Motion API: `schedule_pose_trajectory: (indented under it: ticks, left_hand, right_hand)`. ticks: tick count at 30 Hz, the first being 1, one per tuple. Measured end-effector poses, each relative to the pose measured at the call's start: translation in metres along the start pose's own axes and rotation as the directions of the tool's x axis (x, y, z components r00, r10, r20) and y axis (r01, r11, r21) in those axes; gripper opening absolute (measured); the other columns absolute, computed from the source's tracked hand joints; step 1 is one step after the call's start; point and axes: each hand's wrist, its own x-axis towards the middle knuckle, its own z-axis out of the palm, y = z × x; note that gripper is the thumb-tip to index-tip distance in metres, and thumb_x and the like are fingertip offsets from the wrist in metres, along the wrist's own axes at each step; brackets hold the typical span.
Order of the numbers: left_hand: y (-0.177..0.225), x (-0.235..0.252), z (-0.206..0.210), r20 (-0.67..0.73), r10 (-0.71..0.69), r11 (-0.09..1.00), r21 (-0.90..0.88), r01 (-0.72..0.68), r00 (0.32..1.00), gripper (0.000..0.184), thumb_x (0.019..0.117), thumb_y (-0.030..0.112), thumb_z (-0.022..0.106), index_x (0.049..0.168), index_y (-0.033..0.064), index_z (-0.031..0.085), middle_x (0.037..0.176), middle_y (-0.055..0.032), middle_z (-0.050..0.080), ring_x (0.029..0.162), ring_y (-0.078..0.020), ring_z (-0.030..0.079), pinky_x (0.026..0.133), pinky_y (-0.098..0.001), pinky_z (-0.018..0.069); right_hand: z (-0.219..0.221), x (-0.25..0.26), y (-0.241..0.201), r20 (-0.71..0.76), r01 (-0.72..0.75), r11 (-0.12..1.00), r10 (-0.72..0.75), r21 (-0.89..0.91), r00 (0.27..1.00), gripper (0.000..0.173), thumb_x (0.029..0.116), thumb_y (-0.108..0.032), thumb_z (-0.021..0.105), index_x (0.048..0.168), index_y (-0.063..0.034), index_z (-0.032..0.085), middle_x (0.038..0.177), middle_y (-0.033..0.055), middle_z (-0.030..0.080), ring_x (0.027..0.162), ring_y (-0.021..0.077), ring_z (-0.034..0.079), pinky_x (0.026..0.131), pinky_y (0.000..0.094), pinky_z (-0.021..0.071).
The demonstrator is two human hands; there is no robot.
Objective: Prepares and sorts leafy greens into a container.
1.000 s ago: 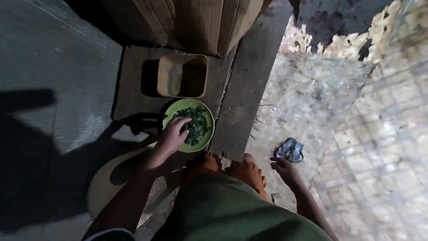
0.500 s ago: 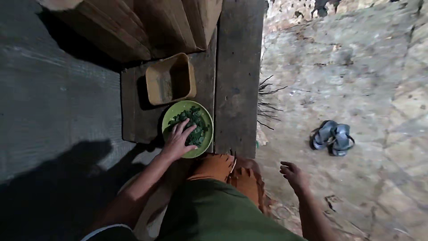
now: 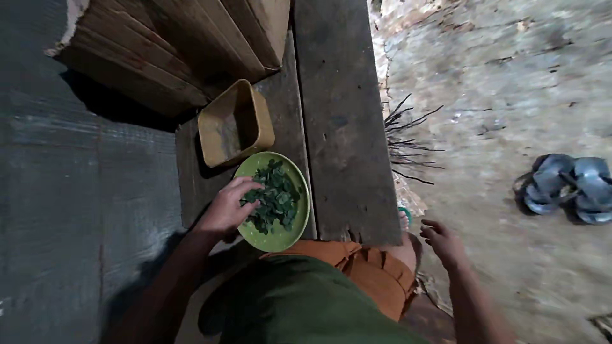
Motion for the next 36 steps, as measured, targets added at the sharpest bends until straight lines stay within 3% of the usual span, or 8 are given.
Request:
schedule_pose_trajectory:
  ticks: [3, 6, 9, 14, 19, 26, 32, 36]
  left_hand:
    - [-0.005, -0.005, -0.014, 0.012, 0.113, 0.993, 0.022, -0.113, 0.994, 0.032, 0.0946, 0.016, 0.070, 0.126, 0.0090, 0.071, 0.132, -0.0136, 0.065, 0.123, -0.0250, 0.062, 0.102, -0.0488, 0.0517]
    - [-0.017, -0.008, -0.020, -0.038, 0.231, 0.972, 0.060, -0.229, 0.972, 0.033, 0.0938, 0.023, 0.067, 0.126, 0.0165, 0.071, 0.131, 0.0005, 0.066, 0.122, -0.0091, 0.062, 0.102, -0.0350, 0.0540]
    - [-0.031, -0.010, -0.020, -0.107, 0.375, 0.926, 0.095, -0.366, 0.921, 0.033, 0.0941, 0.027, 0.066, 0.126, 0.0190, 0.071, 0.129, 0.0053, 0.067, 0.121, -0.0037, 0.061, 0.101, -0.0263, 0.0538]
    - [-0.057, -0.010, -0.014, -0.188, 0.586, 0.810, 0.117, -0.574, 0.788, 0.041, 0.0957, 0.030, 0.069, 0.134, 0.0155, 0.067, 0.135, 0.0029, 0.064, 0.124, -0.0051, 0.060, 0.105, -0.0252, 0.0523]
    - [-0.076, -0.010, -0.015, -0.178, 0.730, 0.680, 0.103, -0.726, 0.660, 0.041, 0.0968, 0.022, 0.069, 0.136, 0.0116, 0.064, 0.137, -0.0037, 0.062, 0.117, -0.0084, 0.065, 0.094, -0.0242, 0.0589]
    - [-0.091, -0.001, -0.022, -0.203, 0.839, 0.531, 0.101, -0.842, 0.505, 0.024, 0.1010, 0.018, 0.060, 0.122, 0.0126, 0.071, 0.117, -0.0012, 0.070, 0.101, -0.0035, 0.067, 0.087, -0.0209, 0.0580]
    - [-0.089, 0.027, -0.007, -0.099, 0.855, 0.518, 0.124, -0.846, 0.509, 0.025, 0.1021, 0.006, 0.055, 0.120, 0.0069, 0.072, 0.115, -0.0104, 0.071, 0.105, -0.0189, 0.068, 0.095, -0.0383, 0.0555]
    - [-0.078, 0.037, -0.009, -0.045, 0.864, 0.503, 0.125, -0.855, 0.502, 0.035, 0.0999, -0.003, 0.050, 0.128, 0.0061, 0.069, 0.128, -0.0145, 0.067, 0.118, -0.0257, 0.064, 0.102, -0.0437, 0.0503]
  right_hand:
    - [0.012, 0.019, 0.007, -0.035, 0.033, 0.999, -0.032, 0.030, 0.999, 0.036, 0.1077, -0.015, 0.050, 0.138, 0.0045, 0.055, 0.122, 0.0303, 0.063, 0.102, 0.0382, 0.066, 0.090, 0.0549, 0.0519]
    - [0.021, 0.029, 0.015, -0.074, 0.076, 0.996, -0.072, 0.052, 0.995, 0.035, 0.1072, -0.012, 0.050, 0.137, 0.0052, 0.055, 0.118, 0.0293, 0.064, 0.097, 0.0346, 0.065, 0.087, 0.0525, 0.0525]
    - [0.026, 0.024, 0.014, -0.138, 0.108, 0.992, -0.098, 0.063, 0.986, 0.034, 0.1069, -0.011, 0.050, 0.136, 0.0052, 0.056, 0.115, 0.0278, 0.064, 0.096, 0.0322, 0.064, 0.087, 0.0512, 0.0515]
    - [0.037, 0.001, 0.020, -0.254, 0.179, 0.978, -0.147, 0.108, 0.956, 0.036, 0.1062, -0.012, 0.050, 0.138, 0.0059, 0.052, 0.120, 0.0261, 0.062, 0.098, 0.0280, 0.064, 0.086, 0.0465, 0.0528]
    - [0.052, -0.044, 0.033, -0.353, 0.276, 0.944, -0.199, 0.182, 0.914, 0.037, 0.1062, -0.016, 0.052, 0.138, 0.0031, 0.053, 0.118, 0.0212, 0.063, 0.094, 0.0214, 0.066, 0.083, 0.0399, 0.0552]
    - [0.079, -0.134, 0.019, -0.615, 0.532, 0.818, -0.308, 0.218, 0.726, 0.039, 0.1028, -0.020, 0.055, 0.134, 0.0030, 0.055, 0.108, 0.0083, 0.066, 0.088, 0.0087, 0.067, 0.079, 0.0271, 0.0575]
    - [0.111, -0.181, -0.003, -0.700, 0.689, 0.714, -0.428, 0.125, 0.571, 0.037, 0.0990, -0.020, 0.057, 0.128, 0.0021, 0.057, 0.099, -0.0013, 0.069, 0.084, 0.0041, 0.069, 0.078, 0.0234, 0.0595]
    - [0.120, -0.199, -0.019, -0.705, 0.726, 0.686, -0.490, 0.052, 0.513, 0.034, 0.0988, -0.019, 0.057, 0.126, 0.0014, 0.058, 0.097, -0.0052, 0.070, 0.085, 0.0022, 0.070, 0.080, 0.0224, 0.0599]
